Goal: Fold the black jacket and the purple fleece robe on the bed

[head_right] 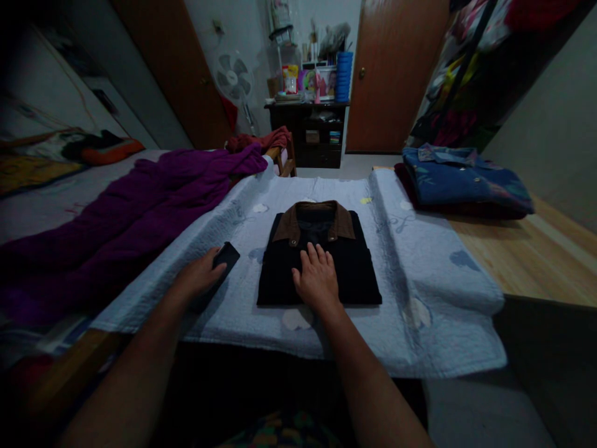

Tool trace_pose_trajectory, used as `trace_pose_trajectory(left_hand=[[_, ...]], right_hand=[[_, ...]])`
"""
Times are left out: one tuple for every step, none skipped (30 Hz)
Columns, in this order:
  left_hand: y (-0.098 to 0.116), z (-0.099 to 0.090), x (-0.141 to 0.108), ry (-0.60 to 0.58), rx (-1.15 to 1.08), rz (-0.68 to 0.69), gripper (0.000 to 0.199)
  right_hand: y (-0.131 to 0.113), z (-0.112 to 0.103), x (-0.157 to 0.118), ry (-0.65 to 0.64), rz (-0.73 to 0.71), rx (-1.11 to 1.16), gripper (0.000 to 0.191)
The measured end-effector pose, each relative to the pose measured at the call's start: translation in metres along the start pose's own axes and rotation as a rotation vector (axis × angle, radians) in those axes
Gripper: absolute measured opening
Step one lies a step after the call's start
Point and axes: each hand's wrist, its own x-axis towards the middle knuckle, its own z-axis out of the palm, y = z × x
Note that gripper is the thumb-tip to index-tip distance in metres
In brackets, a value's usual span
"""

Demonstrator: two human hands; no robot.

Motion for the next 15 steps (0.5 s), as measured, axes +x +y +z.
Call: trace_pose_trajectory(left_hand=[[-0.001,0.0001,0.0008,0.01,-0.026,0.01,0.051],[-0.0022,0.0003,0.0016,0.014,-0.048,0.022,0.049],[-0.0034,0.0006,0.0025,0.016,-0.068,0.03,0.048],[-0.0045,0.0008,0.0033,0.019,-0.083,0.036,0.049],[-0.0055,0.0011,0.004,0.024,-0.091,0.04,0.05],[-0.0064,0.0013,0.0045,0.03,-0.096,0.041,0.05],[-0.007,0.0015,0.005,0.033,-0.098,0.044,0.05],[-0.0073,0.0016,0.0052,0.028,-0.099,0.047,0.049],[-0.0073,0.0017,0.0052,0.018,-0.098,0.051,0.048],[-0.0072,0.0018,0.005,0.003,-0.09,0.053,0.048],[-0.0068,0.0019,0.0046,-0.012,-0.071,0.05,0.05],[-0.0063,0.002,0.0041,-0.026,-0.041,0.042,0.055],[-0.0058,0.0022,0.0034,-0.033,-0.002,0.026,0.06],[-0.0052,0.0023,0.0028,-0.037,0.032,0.004,0.064],[-0.0047,0.0025,0.0022,-0.038,0.06,-0.011,0.066]], right_hand=[[0.0001,0.0003,-0.0001,0.003,0.0,-0.002,0.05],[0.0002,0.0005,-0.0001,0.007,0.001,-0.005,0.05],[0.0003,0.0008,-0.0002,0.009,0.001,-0.007,0.05],[0.0004,0.001,-0.0003,0.011,0.0,-0.008,0.05],[0.0005,0.0012,-0.0003,0.013,-0.003,-0.009,0.05],[0.0006,0.0013,-0.0003,0.014,-0.004,-0.01,0.05],[0.0007,0.0013,-0.0003,0.014,-0.006,-0.01,0.051],[0.0007,0.0013,-0.0003,0.012,-0.006,-0.01,0.051],[0.0007,0.0012,-0.0003,0.009,-0.004,-0.01,0.051],[0.0007,0.0011,-0.0002,0.006,-0.001,-0.01,0.051],[0.0007,0.001,-0.0002,0.004,0.001,-0.01,0.051],[0.0007,0.001,-0.0002,0.003,0.003,-0.01,0.051],[0.0007,0.0009,-0.0002,0.004,0.003,-0.009,0.051],[0.0007,0.0009,-0.0003,0.007,0.002,-0.008,0.051],[0.0008,0.0009,-0.0004,0.009,0.0,-0.008,0.05]])
